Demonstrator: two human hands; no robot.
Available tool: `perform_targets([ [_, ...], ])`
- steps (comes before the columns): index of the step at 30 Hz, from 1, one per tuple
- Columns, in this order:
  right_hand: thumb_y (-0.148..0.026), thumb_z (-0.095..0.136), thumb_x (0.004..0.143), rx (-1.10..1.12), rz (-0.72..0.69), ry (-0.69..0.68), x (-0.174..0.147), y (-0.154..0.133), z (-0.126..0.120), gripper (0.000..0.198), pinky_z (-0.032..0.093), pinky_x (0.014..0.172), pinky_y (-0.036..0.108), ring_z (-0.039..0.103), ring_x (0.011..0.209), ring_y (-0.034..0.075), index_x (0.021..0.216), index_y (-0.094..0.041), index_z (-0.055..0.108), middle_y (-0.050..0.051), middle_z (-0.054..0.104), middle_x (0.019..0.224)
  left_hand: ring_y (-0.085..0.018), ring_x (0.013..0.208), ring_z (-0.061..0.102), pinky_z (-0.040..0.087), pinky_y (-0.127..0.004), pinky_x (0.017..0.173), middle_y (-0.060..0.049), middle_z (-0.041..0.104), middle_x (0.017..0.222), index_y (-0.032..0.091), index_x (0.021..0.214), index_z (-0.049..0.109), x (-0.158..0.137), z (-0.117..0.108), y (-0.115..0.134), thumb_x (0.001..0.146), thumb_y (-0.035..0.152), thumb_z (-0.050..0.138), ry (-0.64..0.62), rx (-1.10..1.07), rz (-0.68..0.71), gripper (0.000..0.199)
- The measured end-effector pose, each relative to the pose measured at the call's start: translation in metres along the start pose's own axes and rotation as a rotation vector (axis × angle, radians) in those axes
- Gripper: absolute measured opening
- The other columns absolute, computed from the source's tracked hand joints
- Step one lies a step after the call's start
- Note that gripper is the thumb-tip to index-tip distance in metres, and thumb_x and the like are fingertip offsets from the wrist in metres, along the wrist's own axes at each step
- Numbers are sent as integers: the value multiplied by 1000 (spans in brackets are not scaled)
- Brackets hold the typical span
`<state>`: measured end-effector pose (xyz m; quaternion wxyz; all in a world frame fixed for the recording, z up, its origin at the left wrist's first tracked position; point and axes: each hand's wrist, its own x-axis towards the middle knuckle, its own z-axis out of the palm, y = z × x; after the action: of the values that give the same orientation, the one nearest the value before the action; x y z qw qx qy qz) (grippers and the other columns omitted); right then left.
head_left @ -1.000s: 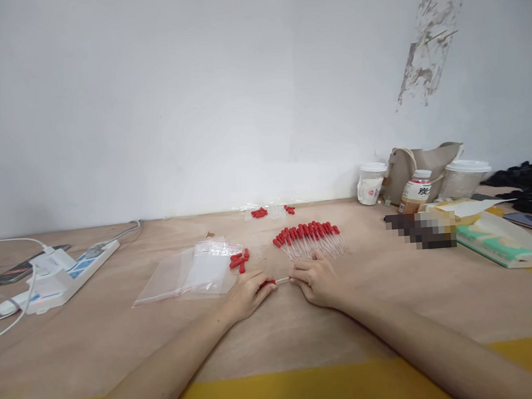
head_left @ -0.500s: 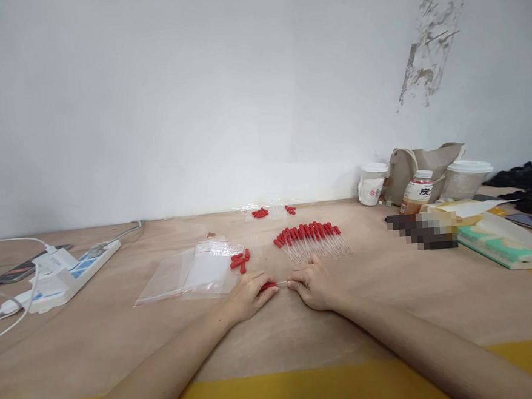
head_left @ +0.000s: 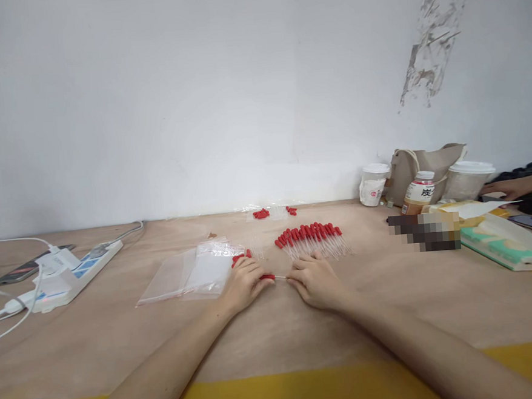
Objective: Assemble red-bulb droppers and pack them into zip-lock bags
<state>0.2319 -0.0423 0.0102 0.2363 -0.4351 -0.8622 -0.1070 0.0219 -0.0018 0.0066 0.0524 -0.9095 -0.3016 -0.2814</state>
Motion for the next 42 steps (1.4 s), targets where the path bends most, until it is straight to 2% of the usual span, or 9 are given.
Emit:
perform_targets([
  [3, -26, 44, 80, 88, 224, 12, 2, 13, 1, 23, 28, 70, 30, 53, 73, 16, 72, -22, 65, 3, 63, 72, -22, 96, 50, 34, -36, 85, -5, 59, 99, 22, 102, 55, -3, -6, -11, 79, 35, 53, 114, 86, -157, 26],
  [7, -34, 44, 77, 148, 667, 63, 16, 42, 7, 27, 31, 69, 30, 56, 66, 17, 64, -22, 65, 2, 64, 65, -22, 93, 51, 37, -35, 81, -4, 59, 97, 23, 95, 58, -8, -11, -32, 78, 34, 53, 180, 153, -363, 21],
  [11, -38, 44, 75, 46, 834, 83, 37, 59, 13, 31, 27, 77, 38, 57, 67, 20, 58, -21, 63, 4, 64, 64, -22, 92, 50, 37, -35, 81, -4, 58, 96, 23, 88, 60, -14, -10, -42, 75, 38, 56, 154, 181, -390, 20],
  [15, -36, 40, 78, -11, 858, 37, 51, 59, 24, 34, 24, 77, 41, 58, 71, 22, 62, -19, 64, 7, 64, 68, -24, 90, 50, 35, -36, 78, -4, 57, 94, 22, 79, 58, -17, -8, -39, 68, 46, 60, 130, 200, -387, 27],
  [22, -39, 43, 77, -110, 831, 43, 53, 60, 36, 32, 23, 77, 42, 58, 69, 23, 68, -16, 64, 10, 64, 69, -23, 82, 51, 36, -34, 71, -2, 56, 82, 21, 72, 53, -17, -8, -35, 70, 44, 59, 96, 210, -418, 24],
  [27, -38, 41, 78, -112, 660, 130, 58, 42, 35, 29, 23, 77, 39, 57, 74, 21, 76, -16, 61, 9, 64, 78, -21, 79, 51, 36, -33, 70, -1, 56, 76, 20, 65, 52, -15, -7, -35, 71, 39, 58, 87, 214, -407, 21],
  [31, -29, 41, 78, 22, 559, 7, 77, 18, 42, 22, 25, 77, 33, 56, 84, 19, 76, -19, 61, 6, 65, 83, -21, 80, 52, 37, -34, 73, -2, 57, 76, 19, 62, 54, -13, -10, -32, 72, 34, 57, 104, 234, -414, 19],
  [36, -29, 43, 75, 70, 674, -92, 108, 1, 59, 24, 29, 75, 34, 58, 83, 22, 77, -17, 64, 11, 65, 84, -20, 77, 53, 40, -31, 71, -3, 57, 73, 18, 63, 56, -13, -17, -29, 73, 29, 55, 113, 180, -385, 15],
  [42, -36, 51, 69, 113, 811, -165, 129, -1, 66, 30, 32, 78, 38, 58, 86, 25, 86, -15, 63, 15, 64, 92, -15, 69, 54, 42, -25, 63, -2, 57, 77, 18, 71, 56, -18, -13, -25, 70, 16, 53, 2, -13, -337, 4],
])
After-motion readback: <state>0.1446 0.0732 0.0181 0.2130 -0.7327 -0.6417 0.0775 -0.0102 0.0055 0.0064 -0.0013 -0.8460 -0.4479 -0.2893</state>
